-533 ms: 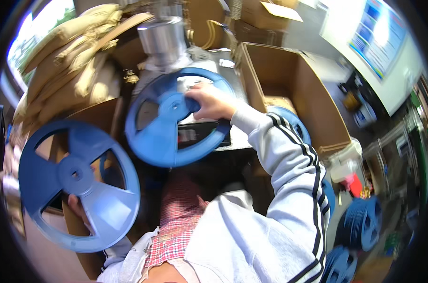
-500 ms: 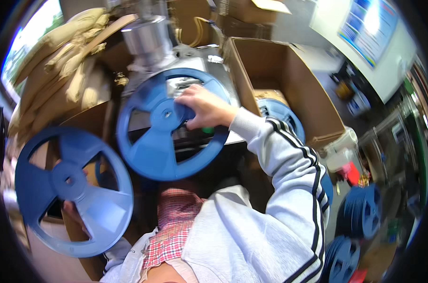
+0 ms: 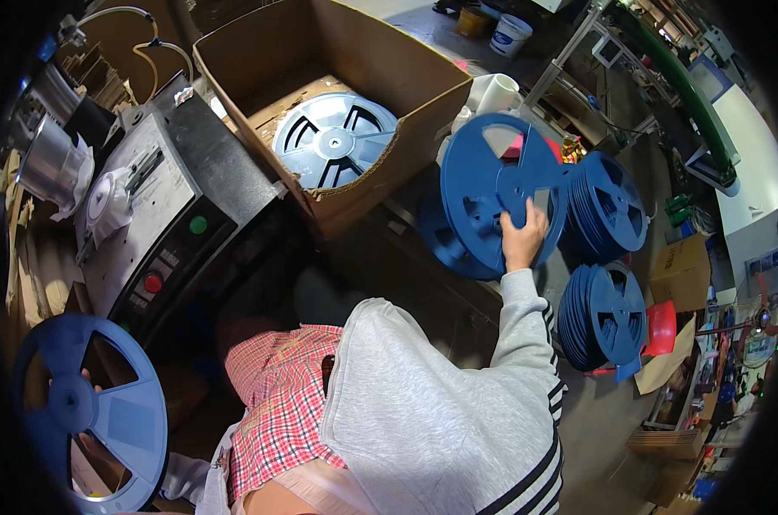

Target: The person repeatedly picks up blue plastic reels, places them on a machine, presses a button, and then stacks them into a cardboard box. The person closes the box and applies a label.

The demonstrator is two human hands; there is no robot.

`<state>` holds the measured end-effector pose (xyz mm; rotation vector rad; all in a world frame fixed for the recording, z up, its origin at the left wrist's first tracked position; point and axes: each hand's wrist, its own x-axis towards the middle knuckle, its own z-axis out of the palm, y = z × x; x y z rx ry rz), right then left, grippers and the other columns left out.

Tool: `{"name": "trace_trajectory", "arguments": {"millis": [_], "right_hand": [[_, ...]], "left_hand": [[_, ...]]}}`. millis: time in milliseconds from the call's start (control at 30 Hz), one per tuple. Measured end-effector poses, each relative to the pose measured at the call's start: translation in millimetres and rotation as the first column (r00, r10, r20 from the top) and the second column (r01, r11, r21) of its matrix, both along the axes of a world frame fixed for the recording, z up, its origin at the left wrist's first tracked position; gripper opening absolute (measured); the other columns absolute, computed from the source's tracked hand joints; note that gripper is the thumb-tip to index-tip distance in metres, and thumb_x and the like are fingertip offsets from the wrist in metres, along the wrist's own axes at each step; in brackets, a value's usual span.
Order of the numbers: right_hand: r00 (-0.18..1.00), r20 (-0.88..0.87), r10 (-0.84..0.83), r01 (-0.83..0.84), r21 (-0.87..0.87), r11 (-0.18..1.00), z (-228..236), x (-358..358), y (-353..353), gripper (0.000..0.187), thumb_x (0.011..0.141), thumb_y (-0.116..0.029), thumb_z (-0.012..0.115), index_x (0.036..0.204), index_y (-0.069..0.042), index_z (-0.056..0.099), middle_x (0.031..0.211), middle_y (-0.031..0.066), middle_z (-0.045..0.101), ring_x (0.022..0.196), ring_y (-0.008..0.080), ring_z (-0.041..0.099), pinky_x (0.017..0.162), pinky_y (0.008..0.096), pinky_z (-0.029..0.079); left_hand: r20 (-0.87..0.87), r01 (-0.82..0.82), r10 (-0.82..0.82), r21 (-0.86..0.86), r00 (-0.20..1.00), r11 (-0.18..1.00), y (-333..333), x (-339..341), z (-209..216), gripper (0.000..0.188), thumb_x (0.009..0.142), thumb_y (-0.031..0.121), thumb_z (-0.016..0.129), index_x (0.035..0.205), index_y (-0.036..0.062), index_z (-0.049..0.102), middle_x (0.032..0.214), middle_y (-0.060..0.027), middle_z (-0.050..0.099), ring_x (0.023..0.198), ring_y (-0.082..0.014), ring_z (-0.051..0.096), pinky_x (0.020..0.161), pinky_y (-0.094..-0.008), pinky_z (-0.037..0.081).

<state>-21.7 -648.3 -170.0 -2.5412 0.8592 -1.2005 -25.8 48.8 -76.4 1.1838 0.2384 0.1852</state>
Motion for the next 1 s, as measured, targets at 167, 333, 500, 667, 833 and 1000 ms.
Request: {"name": "trace_trajectory", "arguments": {"millis": [167, 333, 500, 667, 833, 1000], "right_hand": [[0.938, -0.340, -0.061, 0.111, 0.129, 0.985, -115, -13, -20, 0.062, 0.070, -0.023, 0.083, 0.124, 0.000, 0.063, 0.116, 0.0189, 0.059, 0.115, 0.0384, 0.050, 0.101, 0.0462, 0.043], [0.923, -0.378, -0.073, 0.109, 0.076, 0.991, -129, 17, -15, 0.068, 0.074, -0.035, 0.085, 0.128, -0.002, 0.061, 0.133, 0.0189, 0.054, 0.125, 0.0374, 0.046, 0.111, 0.0470, 0.034], [0.816, 0.054, 0.576, -0.576, 0.163, 0.801, 14, 92, 120, 0.034, 0.084, -0.014, 0.076, 0.114, 0.001, 0.067, 0.124, 0.0189, 0.061, 0.117, 0.0358, 0.056, 0.101, 0.0419, 0.046], [-0.013, 0.394, 0.919, -0.905, 0.387, -0.178, 127, 116, 302, 0.037, 0.089, -0.008, 0.071, 0.124, 0.003, 0.062, 0.127, 0.0155, 0.063, 0.119, 0.0263, 0.060, 0.105, 0.0391, 0.046], [-0.108, 0.879, 0.465, -0.166, 0.445, -0.880, 128, 118, 422, 0.052, 0.102, -0.032, 0.058, 0.138, 0.004, 0.049, 0.132, 0.0145, 0.060, 0.118, 0.0242, 0.062, 0.102, 0.0367, 0.051], [0.187, 0.939, 0.288, 0.116, 0.270, -0.956, 120, 142, 477, 0.044, 0.102, -0.032, 0.055, 0.138, -0.008, 0.051, 0.140, 0.0114, 0.056, 0.128, 0.0287, 0.055, 0.112, 0.0513, 0.043]], "left_hand": [[-0.060, -0.011, 0.015, 0.069, 0.998, 0.998, -13, -9, -1, 0.098, 0.067, 0.027, 0.087, 0.150, 0.0108, 0.038, 0.129, -0.0163, 0.048, 0.107, -0.0255, 0.060, 0.082, -0.0336, 0.057], [-0.044, -0.021, 0.029, 0.169, 0.999, 0.985, -16, -6, 22, 0.097, 0.066, 0.026, 0.087, 0.149, 0.0112, 0.039, 0.131, -0.0157, 0.045, 0.109, -0.0248, 0.058, 0.082, -0.0331, 0.056], [0.104, -0.086, 0.045, 0.441, 0.994, 0.894, -3, -9, 93, 0.097, 0.065, 0.024, 0.086, 0.149, 0.0116, 0.040, 0.133, -0.0152, 0.042, 0.111, -0.0241, 0.055, 0.083, -0.0327, 0.055], [0.167, -0.001, -0.173, 0.724, 0.971, 0.690, -25, 22, 159, 0.096, 0.065, 0.022, 0.086, 0.149, 0.0120, 0.041, 0.134, -0.0146, 0.039, 0.112, -0.0234, 0.053, 0.083, -0.0323, 0.054], [0.021, 0.102, -0.342, 0.936, 0.939, 0.336, -38, 40, 157, 0.097, 0.062, 0.022, 0.086, 0.149, 0.0124, 0.042, 0.131, -0.0134, 0.036, 0.112, -0.0246, 0.051, 0.085, -0.0337, 0.051], [-0.148, 0.162, -0.297, 0.987, 0.943, 0.022, 7, 90, 117, 0.099, 0.059, 0.031, 0.084, 0.147, 0.0101, 0.043, 0.125, -0.0197, 0.039, 0.107, -0.0392, 0.053, 0.094, -0.0403, 0.047]]}}
